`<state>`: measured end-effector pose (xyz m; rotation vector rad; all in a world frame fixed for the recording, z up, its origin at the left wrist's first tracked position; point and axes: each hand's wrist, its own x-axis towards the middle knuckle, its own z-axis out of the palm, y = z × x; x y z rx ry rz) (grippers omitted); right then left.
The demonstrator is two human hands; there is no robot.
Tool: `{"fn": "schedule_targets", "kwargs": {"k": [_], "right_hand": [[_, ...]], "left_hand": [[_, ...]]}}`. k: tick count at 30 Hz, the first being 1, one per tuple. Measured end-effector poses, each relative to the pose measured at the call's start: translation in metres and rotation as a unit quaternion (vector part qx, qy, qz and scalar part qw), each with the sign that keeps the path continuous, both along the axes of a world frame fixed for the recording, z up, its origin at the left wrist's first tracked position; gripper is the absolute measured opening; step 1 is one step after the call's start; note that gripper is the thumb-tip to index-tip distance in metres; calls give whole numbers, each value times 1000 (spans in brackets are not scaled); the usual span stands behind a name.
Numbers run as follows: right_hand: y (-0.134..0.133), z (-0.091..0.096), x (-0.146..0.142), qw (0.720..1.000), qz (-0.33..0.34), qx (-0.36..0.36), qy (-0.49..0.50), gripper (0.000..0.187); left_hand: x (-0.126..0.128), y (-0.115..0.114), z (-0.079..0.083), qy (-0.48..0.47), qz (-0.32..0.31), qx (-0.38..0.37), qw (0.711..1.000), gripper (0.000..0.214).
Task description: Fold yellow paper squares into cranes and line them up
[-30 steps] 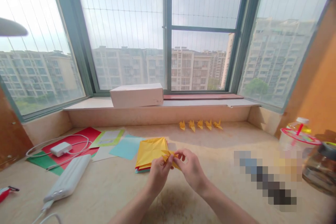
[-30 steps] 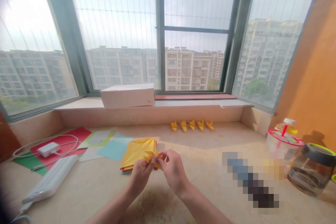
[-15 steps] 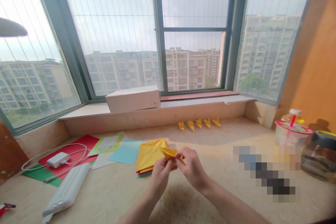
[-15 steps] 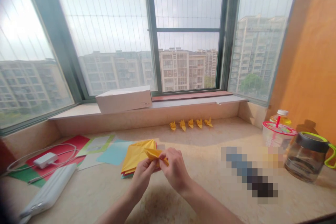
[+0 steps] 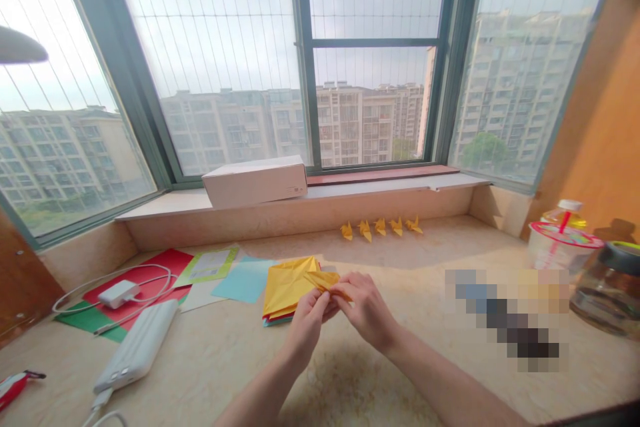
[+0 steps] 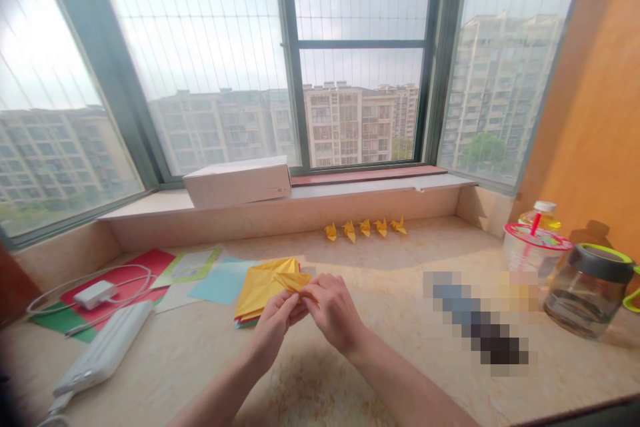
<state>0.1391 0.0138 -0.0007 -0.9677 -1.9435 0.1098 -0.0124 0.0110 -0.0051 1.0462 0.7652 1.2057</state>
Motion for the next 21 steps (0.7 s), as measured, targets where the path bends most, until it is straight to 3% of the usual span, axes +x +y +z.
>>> {"fn": "schedule_targets", "kwargs": {"k": [4,10,17,21], "right_hand": [[3,2,4,1000,4,20,14,18],[4,2,7,1000,14,15,23,18],[8,-2,5,987,47,-75,137,17],[10,-8,3,982,53,-110,146,17]], "left_hand": [[1,2,2,29,-5,60,998,39],[-2,8,-1,114,43,108,987,36],[-7,11,-4,180,76,155,968,36],[-10,12,-6,218,85,174,956,34]]}}
